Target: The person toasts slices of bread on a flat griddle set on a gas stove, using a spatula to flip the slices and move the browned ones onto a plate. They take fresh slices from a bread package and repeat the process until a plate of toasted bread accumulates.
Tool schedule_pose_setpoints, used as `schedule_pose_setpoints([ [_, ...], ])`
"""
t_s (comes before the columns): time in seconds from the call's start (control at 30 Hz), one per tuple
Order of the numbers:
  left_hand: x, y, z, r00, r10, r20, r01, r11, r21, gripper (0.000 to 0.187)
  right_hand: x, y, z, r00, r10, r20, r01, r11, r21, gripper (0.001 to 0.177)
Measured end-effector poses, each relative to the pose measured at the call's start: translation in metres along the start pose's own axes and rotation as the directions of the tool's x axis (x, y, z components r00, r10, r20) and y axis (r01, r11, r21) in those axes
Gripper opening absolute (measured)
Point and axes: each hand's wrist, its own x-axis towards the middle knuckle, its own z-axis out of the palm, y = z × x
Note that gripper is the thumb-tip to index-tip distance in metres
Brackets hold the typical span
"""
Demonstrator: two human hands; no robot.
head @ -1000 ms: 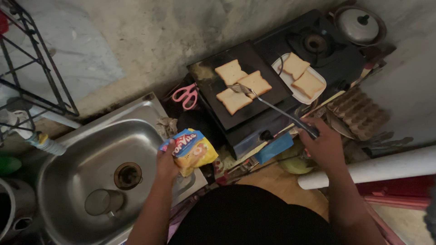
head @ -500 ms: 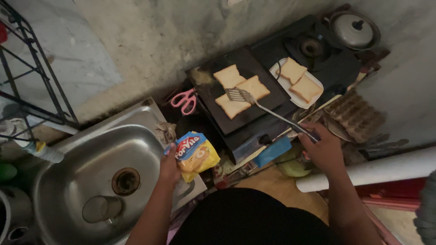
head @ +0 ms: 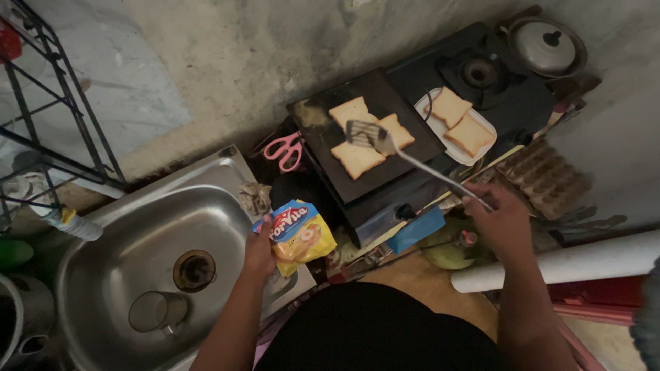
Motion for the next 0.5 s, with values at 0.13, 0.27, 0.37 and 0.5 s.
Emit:
schedule_pose_setpoints([
  [0.13,-0.004,-0.005,0.006,0.983,0.160,-0.091,-0.145,0.977,0.153,0.044,0.004,0.005,0.004,0.995,-0.079,-0.064,0.075,0.996,-0.058,0.033],
  [0.27,-0.021,-0.005,0.029,0.771,0.588,-0.246,-0.326,0.695,0.641,0.054,0.004,0.003,0.005,0.993,-0.103,-0.052,0.096,0.988,-0.119,0.033],
  [0.37,-0.038,0.007,0.048,0.505,0.859,-0.079,-0.461,0.346,0.817,0.059,-0.002,0.001,0.004,0.997,0.026,-0.075,-0.033,0.996,-0.084,0.036],
  [0.5,-0.048,0.037,0.066,0.400,0.901,0.170,-0.479,0.047,0.876,0.054,-0.004,-0.001,0.002,0.992,-0.041,-0.117,0.034,0.998,-0.062,0.033],
])
